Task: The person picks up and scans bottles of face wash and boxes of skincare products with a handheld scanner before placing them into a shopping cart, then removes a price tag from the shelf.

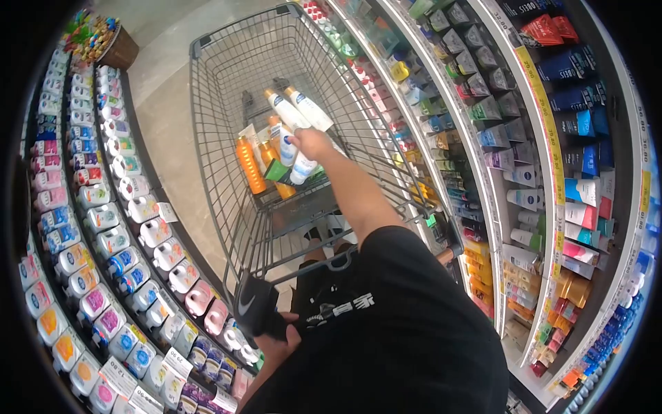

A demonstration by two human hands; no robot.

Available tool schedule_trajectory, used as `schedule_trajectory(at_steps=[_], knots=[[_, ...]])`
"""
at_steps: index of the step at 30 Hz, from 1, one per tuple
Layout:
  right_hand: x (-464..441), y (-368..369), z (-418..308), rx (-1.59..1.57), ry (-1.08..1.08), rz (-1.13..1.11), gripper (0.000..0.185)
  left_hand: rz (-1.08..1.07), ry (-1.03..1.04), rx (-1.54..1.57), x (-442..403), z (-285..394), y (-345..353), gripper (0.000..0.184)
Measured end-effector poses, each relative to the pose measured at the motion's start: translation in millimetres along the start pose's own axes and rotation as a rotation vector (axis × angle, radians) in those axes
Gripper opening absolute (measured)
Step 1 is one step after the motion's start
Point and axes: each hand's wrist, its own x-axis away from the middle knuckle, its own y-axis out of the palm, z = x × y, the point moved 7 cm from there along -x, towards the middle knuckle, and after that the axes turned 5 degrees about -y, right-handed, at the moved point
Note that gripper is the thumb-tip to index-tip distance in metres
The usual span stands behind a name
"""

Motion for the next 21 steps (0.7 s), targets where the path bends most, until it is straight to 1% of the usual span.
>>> schedule_trajectory(at_steps=[2, 4, 5, 6, 7, 8, 9, 10, 11, 12, 13, 14, 15, 16, 17, 18, 19, 20, 21], knots=[[-13.0, 22.7, 17.1, -0.050, 0.012, -0.120, 0.039, -0.063, -0.020, -0.029, 2.2, -1.8, 4.2, 0.026], [-21.8, 30.0, 28.2, -0.078, 0.049, -0.165, 0.040, 0.046, -0.200, 0.129, 1.1, -1.0, -2.2, 0.026], [-31.4, 43.7, 43.9, -0.043, 0.036, -0.044, 0.039, 0.014, -0.260, 0.133, -3.3, 2.6, -1.6, 0.026], [-35.7, 43.9, 42.4, 0.028, -0.010, -0.012, 0.037, -0.019, -0.322, 0.127, -6.1, 3.2, -1.8, 0.025], [-45.0, 52.7, 48.6, 0.075, 0.031, -0.047, 0.034, -0.083, -0.309, 0.124, -5.1, -0.5, 2.8, 0.025], [-40.9, 41.5, 40.9, 0.076, 0.080, -0.063, 0.030, -0.021, -0.228, 0.123, -3.3, -3.6, -0.6, 0.036], [-36.6, 29.7, 29.6, 0.093, 0.092, -0.147, 0.029, 0.065, -0.149, 0.125, -3.4, -3.1, -1.6, 0.048], [-33.1, 19.2, 14.2, 0.106, 0.089, -0.237, 0.029, 0.057, -0.134, 0.127, -6.7, -1.8, 2.5, 0.048], [-29.9, 0.8, 0.1, 0.108, 0.090, -0.223, 0.029, 0.085, -0.116, 0.110, -10.8, 0.1, 0.1, 0.054], [-26.0, -14.6, -23.0, 0.158, -0.059, -0.275, 0.030, 0.113, -0.094, 0.092, -15.2, 1.4, -3.4, 0.059], [-17.0, -32.8, -48.1, 0.211, -0.207, -0.325, 0.032, 0.108, -0.075, 0.093, -18.6, -5.8, -2.7, 0.059], [-4.3, -56.9, -62.6, 0.218, -0.203, -0.304, 0.032, 0.154, 0.005, 0.118, -20.2, -14.8, -4.1, 0.061], [11.2, -90.7, -83.3, 0.140, -0.259, -0.240, 0.032, 0.190, 0.078, 0.143, -27.3, -12.2, -11.3, 0.063], [31.7, -116.3, -94.7, 0.066, -0.321, -0.172, 0.033, 0.206, 0.057, 0.154, -35.0, 6.0, -5.4, 0.065], [48.7, -133.3, -99.4, -0.005, -0.375, -0.101, 0.031, 0.207, 0.061, 0.132, -40.9, 4.3, -4.8, 0.065], [69.3, -154.8, -104.5, -0.074, -0.367, -0.084, 0.031, 0.207, 0.066, 0.109, -49.0, 2.6, -6.5, 0.065], [92.7, -178.0, -106.7, -0.139, -0.363, -0.067, 0.030, 0.212, 0.092, 0.152, -55.3, 17.7, -3.7, 0.065], [115.6, -195.5, -103.0, -0.153, -0.382, -0.020, 0.029, 0.224, 0.102, 0.053, -62.7, 1.3, -8.6, 0.080], [139.8, -211.9, -98.7, -0.167, -0.402, 0.026, 0.029, 0.240, 0.087, 0.020, -67.2, 8.6, -8.0, 0.077]])
